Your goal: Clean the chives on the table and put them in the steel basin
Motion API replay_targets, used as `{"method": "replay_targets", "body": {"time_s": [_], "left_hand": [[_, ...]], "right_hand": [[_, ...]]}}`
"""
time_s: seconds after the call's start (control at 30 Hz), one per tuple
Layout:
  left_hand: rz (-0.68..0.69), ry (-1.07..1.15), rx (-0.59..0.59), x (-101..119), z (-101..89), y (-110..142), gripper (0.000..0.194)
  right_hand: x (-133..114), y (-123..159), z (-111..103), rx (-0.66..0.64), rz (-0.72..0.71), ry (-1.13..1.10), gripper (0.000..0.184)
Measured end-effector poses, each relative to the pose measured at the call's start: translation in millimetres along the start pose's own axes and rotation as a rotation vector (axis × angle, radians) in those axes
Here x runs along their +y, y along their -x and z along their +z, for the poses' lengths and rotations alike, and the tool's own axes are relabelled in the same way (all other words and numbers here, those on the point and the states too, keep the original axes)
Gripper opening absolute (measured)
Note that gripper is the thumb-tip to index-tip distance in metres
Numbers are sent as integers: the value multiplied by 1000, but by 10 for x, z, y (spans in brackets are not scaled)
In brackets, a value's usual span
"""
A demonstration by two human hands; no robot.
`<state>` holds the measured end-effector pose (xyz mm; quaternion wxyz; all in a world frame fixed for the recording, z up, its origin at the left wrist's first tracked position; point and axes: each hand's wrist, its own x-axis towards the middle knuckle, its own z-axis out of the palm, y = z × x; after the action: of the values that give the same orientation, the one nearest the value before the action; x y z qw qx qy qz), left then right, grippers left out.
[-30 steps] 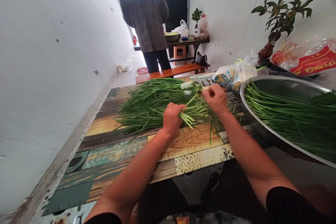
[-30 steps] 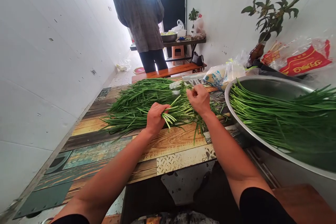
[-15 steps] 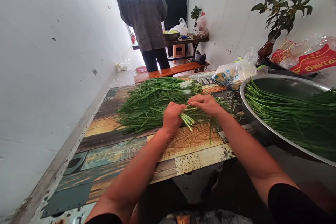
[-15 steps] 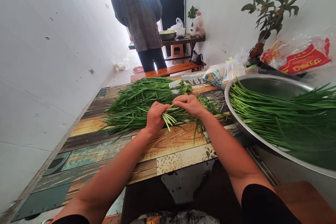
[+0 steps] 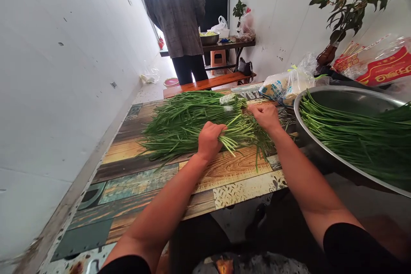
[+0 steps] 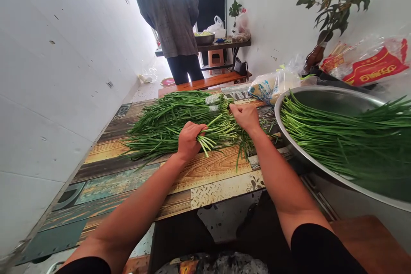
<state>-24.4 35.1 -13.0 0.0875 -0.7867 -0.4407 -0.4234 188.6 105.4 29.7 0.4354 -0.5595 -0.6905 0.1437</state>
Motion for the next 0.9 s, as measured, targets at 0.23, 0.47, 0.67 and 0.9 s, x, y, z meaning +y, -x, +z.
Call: {"method": "replay_targets", "body": {"time_s": [0.23,0.47,0.67,0.9], "left_hand": [[-1,-12,-7,-3,4,8,24],[-26,-13,-64,0,6,18,22],[-4,-47,-88,19,-9,21,21],[49,-59,-91,46,-49,-12,28]], "right_hand": [[-1,55,118,57,-274,-14,21],[-69,134,144,56,-309,-78,22],[-187,213,269,-117,-603,-15,26],[-142,172,288,-198,-602,74,47]]}}
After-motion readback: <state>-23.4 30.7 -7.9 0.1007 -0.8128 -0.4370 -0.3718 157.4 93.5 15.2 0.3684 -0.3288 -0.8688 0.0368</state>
